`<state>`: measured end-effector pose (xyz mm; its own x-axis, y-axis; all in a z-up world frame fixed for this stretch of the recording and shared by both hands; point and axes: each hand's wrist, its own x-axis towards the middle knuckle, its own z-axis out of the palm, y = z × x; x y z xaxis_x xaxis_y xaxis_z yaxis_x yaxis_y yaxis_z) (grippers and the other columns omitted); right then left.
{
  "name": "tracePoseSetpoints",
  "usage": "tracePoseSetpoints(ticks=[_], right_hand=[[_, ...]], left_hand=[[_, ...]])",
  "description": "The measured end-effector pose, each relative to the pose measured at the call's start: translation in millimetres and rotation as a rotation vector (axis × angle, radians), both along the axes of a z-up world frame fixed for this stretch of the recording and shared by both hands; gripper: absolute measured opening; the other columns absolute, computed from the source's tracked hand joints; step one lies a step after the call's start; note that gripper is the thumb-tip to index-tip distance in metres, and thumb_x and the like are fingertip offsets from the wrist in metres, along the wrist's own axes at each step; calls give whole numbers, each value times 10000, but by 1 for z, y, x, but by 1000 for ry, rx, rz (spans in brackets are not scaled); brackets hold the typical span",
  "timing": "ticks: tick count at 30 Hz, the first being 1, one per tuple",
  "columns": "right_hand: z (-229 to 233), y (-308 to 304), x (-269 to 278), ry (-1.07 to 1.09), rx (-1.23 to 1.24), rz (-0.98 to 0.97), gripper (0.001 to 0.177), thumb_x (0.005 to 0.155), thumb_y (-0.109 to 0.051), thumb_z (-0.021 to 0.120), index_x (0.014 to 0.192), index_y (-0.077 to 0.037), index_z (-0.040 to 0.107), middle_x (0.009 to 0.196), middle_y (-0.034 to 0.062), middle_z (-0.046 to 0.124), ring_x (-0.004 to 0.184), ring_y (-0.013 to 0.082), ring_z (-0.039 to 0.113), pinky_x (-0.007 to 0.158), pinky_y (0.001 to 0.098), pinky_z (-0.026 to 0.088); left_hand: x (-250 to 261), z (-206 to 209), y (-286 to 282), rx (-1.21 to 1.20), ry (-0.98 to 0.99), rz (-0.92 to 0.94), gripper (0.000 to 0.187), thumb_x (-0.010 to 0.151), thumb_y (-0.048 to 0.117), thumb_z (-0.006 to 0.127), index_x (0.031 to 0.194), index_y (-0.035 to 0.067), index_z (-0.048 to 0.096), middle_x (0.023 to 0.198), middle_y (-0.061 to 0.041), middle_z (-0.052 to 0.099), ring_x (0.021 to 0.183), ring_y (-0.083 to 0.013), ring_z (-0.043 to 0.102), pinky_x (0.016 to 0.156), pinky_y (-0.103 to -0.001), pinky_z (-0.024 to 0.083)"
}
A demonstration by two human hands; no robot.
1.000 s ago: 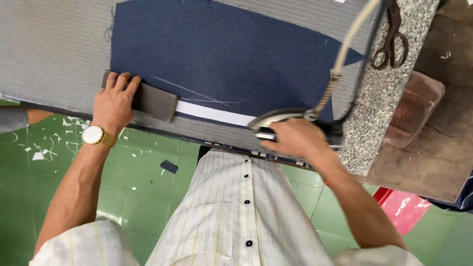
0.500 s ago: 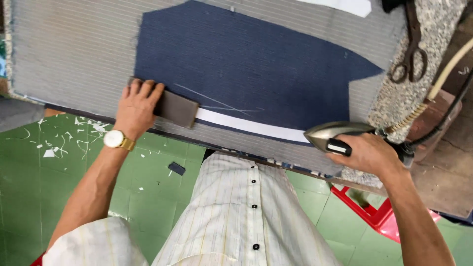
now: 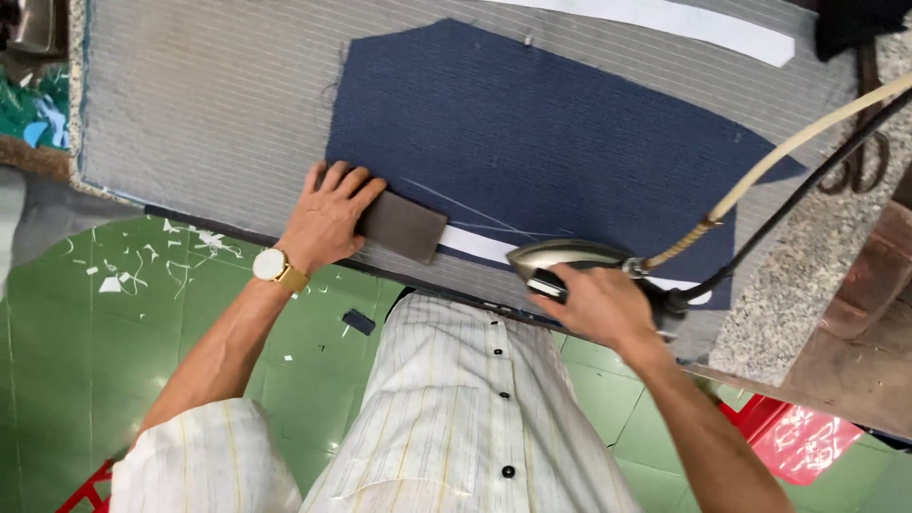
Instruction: The person unfolds a piece of dark blue fabric on a work table and smooths it out. They then use a steam iron to press the fabric. Next, they place a long white strip of material onto the fabric and iron it down to adhere it, using a small rectangular block to press the edge while ironing.
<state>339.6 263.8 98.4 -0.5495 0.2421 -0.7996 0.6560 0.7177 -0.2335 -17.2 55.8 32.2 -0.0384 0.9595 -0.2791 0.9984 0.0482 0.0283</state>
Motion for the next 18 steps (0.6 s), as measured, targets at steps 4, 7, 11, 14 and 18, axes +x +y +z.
tracePoseSetpoints(ticks=[4,7,11,14,18], right_hand=[[-11,-34,-61,272,105,68,594,984,-619,540,1327,-142,625,441,-48,449,349,140,458,311,315,359],[-10,-53,-105,358,145,65,564,979,-597,576,1259,-116,672,505,41,656,455,250,673,427,422,556],[18,-58,-170,319,-114,-96,509,948,-480,628,1278,-94,675,868,182,787,788,381,775,715,486,601],[19,-72,-213,314,-118,-73,555,933,-502,627,1293,-80,656,859,208,775,794,409,767,711,523,589],[13,-87,-266,366,-121,-36,547,944,-444,628,1281,-14,656,915,296,752,852,495,742,751,574,569]], left_hand=[[-17,4,-6,135,-140,33,938,538,318,824,1424,163,558,1357,-91,592,1261,-316,495,1132,-507,291],[-44,16,-16,189,-163,185,889,564,330,783,1409,143,579,1357,-117,597,1234,-340,515,1071,-517,304],[-105,-1,-49,257,-178,575,911,593,297,859,1439,102,581,1334,-130,560,1170,-345,486,1007,-537,314],[-139,-14,-65,332,-148,663,913,605,290,860,1440,74,562,1318,-146,553,1161,-362,474,985,-537,301],[-147,-27,-71,376,-201,706,919,616,344,836,1445,72,549,1310,-149,532,1154,-361,460,978,-523,306]])
